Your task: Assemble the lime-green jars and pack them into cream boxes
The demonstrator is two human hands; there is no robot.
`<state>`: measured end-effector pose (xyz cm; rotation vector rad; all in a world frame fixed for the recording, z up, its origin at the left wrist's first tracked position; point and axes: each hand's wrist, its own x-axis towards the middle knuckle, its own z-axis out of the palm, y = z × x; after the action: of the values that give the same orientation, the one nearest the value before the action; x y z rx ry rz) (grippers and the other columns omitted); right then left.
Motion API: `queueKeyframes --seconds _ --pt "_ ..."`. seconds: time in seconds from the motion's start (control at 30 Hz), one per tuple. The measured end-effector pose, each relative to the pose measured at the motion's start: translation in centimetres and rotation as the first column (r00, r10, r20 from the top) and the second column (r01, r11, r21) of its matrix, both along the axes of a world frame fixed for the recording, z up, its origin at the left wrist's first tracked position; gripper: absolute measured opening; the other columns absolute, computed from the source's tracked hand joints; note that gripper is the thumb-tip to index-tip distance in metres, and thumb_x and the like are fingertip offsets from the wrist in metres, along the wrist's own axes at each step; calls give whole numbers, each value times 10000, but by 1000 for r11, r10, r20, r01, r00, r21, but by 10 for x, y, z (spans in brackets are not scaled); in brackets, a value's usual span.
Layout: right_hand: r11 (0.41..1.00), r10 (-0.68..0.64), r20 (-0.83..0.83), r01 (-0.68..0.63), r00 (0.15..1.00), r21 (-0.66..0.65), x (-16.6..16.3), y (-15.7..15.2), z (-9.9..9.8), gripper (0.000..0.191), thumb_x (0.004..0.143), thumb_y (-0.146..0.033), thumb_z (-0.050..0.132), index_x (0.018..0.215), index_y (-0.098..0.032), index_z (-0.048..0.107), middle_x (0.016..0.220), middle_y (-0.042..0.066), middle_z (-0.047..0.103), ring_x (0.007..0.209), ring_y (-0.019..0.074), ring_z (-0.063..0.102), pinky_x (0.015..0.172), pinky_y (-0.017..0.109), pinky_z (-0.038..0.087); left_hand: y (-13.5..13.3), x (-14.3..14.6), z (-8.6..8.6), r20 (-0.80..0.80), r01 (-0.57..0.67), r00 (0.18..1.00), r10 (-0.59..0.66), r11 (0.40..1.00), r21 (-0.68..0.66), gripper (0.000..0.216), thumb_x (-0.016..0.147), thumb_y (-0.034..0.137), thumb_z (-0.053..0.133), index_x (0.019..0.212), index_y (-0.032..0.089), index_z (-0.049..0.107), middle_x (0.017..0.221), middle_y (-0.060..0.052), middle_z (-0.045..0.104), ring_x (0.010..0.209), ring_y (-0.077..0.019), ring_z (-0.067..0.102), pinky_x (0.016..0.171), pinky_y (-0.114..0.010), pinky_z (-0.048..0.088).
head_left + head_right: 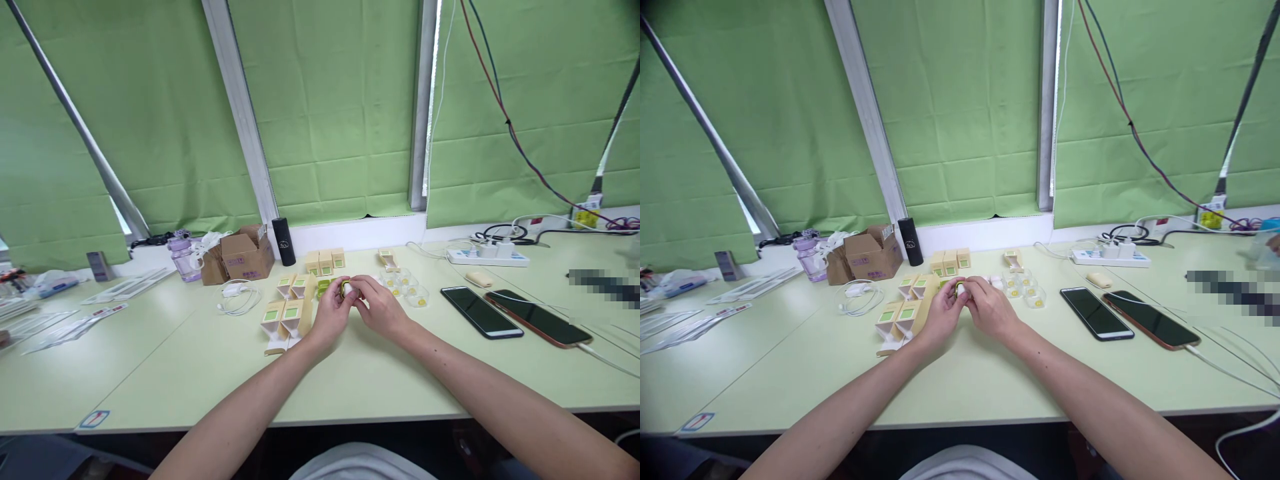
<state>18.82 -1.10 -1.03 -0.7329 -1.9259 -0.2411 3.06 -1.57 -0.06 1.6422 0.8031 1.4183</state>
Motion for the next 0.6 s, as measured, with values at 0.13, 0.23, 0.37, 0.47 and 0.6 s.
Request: queueKeyframes --seconds 0.13,0.23,0.37,0.47,0.6 --pt "995 82 -39 -84 996 -55 2 -3 3 459 960 -82 535 1390 -239 508 1274 137 664 1110 275 678 909 461 623 4 -1 0 46 35 998 -33 998 -46 517 902 441 764 1314 161 625 1190 -129 719 1017 -215 712 906 -351 592" --pt "986 115 -54 -121 992 -116 2 -4 3 536 954 -120 579 1459 -243 444 1228 129 664 937 247 683 845 455 629 6 -3 0 72 67 996 -61 993 -92 562 890 430 780 1344 142 617 1111 -124 746 964 -222 737 916 -391 608" --pt "983 93 -97 -107 991 -147 3 -2 -1 510 959 -131 560 1444 -243 445 1226 130 662 881 231 676 807 438 624 8 -6 -2 93 68 994 -58 992 -108 648 853 424 828 1393 137 612 1164 -143 753 1062 -254 733 972 -423 607" --pt "981 68 -141 -93 988 -173 4 0 -3 486 942 -129 566 1405 -241 470 1206 120 679 878 226 677 799 427 618 9 -7 -3 110 119 988 -106 986 -120 726 837 458 841 1443 149 587 1298 -173 719 1158 -280 709 987 -443 613" --pt "966 61 -180 -103 982 -236 5 2 -4 458 923 -161 607 1361 -235 498 1167 103 708 864 217 678 780 415 611 8 -8 -2 92 147 987 -135 980 -131 800 831 489 844 1494 157 545 1360 -188 684 1078 -265 737 944 -453 638"
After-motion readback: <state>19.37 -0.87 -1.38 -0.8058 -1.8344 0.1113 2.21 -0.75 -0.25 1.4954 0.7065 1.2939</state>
